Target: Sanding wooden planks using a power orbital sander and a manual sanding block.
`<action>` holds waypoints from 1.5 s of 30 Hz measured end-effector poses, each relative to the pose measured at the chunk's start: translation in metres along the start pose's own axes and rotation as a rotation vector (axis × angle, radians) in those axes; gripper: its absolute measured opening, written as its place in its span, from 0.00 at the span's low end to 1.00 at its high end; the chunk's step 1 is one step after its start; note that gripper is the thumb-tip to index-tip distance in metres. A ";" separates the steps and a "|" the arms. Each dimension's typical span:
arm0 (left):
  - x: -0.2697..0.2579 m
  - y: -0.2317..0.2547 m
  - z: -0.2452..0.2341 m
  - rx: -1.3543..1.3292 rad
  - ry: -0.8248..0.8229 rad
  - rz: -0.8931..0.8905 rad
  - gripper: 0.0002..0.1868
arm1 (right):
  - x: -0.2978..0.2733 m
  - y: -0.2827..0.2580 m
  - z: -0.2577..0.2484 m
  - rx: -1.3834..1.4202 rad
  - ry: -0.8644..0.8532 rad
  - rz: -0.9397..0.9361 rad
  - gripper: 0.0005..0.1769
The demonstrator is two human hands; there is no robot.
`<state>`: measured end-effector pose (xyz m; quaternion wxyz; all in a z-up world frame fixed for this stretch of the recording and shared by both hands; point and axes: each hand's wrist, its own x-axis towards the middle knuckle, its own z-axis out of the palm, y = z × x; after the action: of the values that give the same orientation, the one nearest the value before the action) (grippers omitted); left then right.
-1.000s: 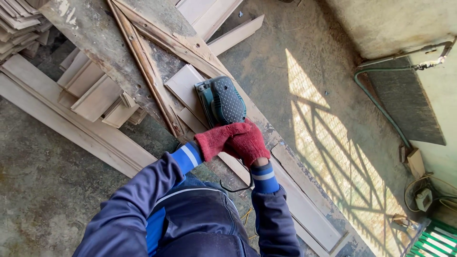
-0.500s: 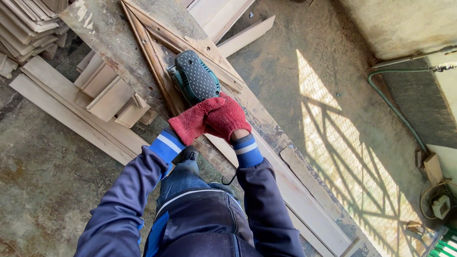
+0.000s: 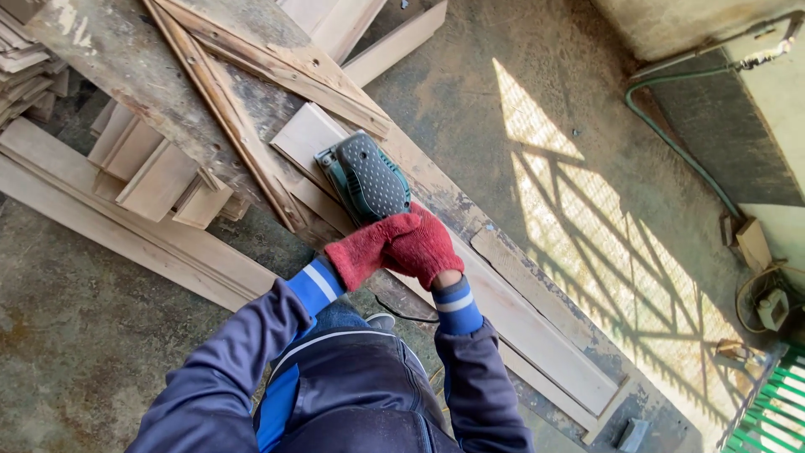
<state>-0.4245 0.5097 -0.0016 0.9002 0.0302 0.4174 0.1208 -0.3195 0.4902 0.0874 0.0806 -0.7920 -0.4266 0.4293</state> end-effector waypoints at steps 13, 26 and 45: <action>0.026 -0.148 0.085 0.307 -0.250 -0.065 0.30 | -0.094 0.168 -0.042 0.049 0.109 0.196 0.27; 0.059 -0.353 0.180 0.237 -0.013 -0.250 0.38 | -0.195 0.378 -0.065 0.121 0.211 0.317 0.24; 0.122 -0.532 0.249 0.769 -0.131 -0.421 0.41 | -0.285 0.574 -0.073 0.201 0.416 0.529 0.15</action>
<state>-0.0575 0.0357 -0.0129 0.8529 0.2848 0.3712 -0.2315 0.0069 -0.0622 0.0236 0.1292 -0.9338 -0.1367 0.3044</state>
